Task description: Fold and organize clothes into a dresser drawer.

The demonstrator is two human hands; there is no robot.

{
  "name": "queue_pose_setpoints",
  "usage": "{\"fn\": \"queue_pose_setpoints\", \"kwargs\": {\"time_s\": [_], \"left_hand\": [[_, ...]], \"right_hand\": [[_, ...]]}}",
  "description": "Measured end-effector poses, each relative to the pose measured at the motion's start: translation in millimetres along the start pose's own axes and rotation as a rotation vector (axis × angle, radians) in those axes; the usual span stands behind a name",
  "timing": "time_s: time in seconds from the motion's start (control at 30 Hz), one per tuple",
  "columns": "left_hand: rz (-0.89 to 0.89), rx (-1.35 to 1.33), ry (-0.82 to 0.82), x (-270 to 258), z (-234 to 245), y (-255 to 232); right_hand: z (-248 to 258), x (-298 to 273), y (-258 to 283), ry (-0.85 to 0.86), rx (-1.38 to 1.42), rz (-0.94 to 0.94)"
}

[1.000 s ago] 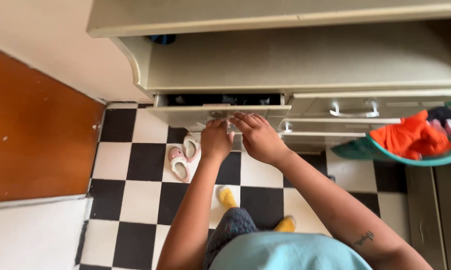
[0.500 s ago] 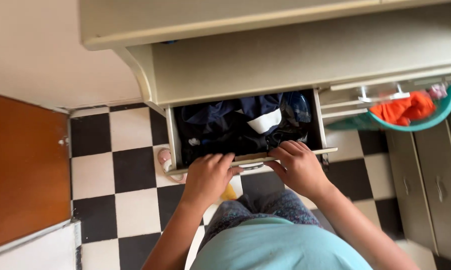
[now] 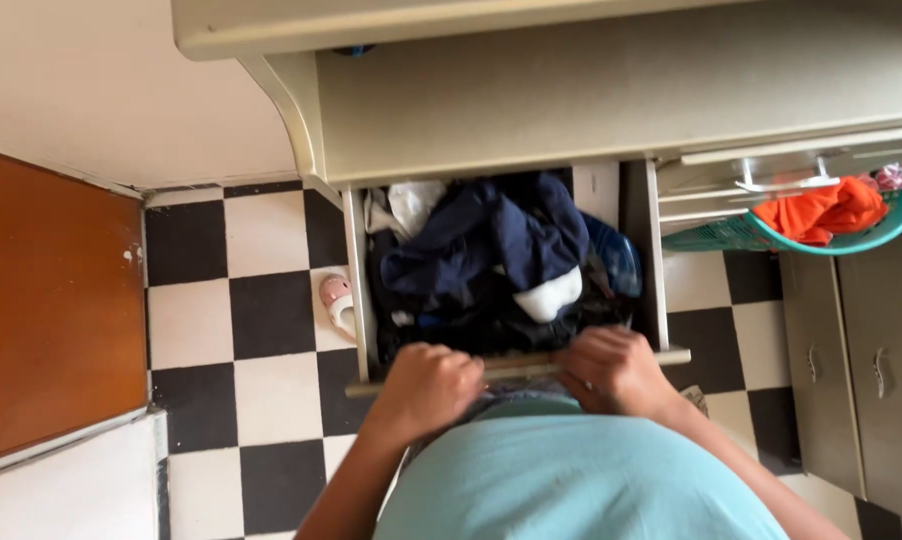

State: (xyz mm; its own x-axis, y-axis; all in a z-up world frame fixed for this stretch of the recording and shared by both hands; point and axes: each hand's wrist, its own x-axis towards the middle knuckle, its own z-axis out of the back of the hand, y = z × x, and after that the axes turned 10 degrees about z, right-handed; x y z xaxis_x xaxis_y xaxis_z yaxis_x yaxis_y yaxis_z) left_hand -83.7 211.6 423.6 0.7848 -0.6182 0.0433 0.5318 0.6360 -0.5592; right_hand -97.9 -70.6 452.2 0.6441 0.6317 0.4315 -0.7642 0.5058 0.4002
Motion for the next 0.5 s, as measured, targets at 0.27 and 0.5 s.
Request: {"fn": "queue_pose_setpoints", "kwargs": {"time_s": [0.27, 0.5], "left_hand": [[0.214, 0.014, 0.019, 33, 30, -4], [0.086, -0.040, -0.367, 32, 25, -8]], "right_hand": [[15, 30, -17, 0.078, 0.096, -0.063], [20, 39, -17, 0.117, 0.161, -0.087]]}}
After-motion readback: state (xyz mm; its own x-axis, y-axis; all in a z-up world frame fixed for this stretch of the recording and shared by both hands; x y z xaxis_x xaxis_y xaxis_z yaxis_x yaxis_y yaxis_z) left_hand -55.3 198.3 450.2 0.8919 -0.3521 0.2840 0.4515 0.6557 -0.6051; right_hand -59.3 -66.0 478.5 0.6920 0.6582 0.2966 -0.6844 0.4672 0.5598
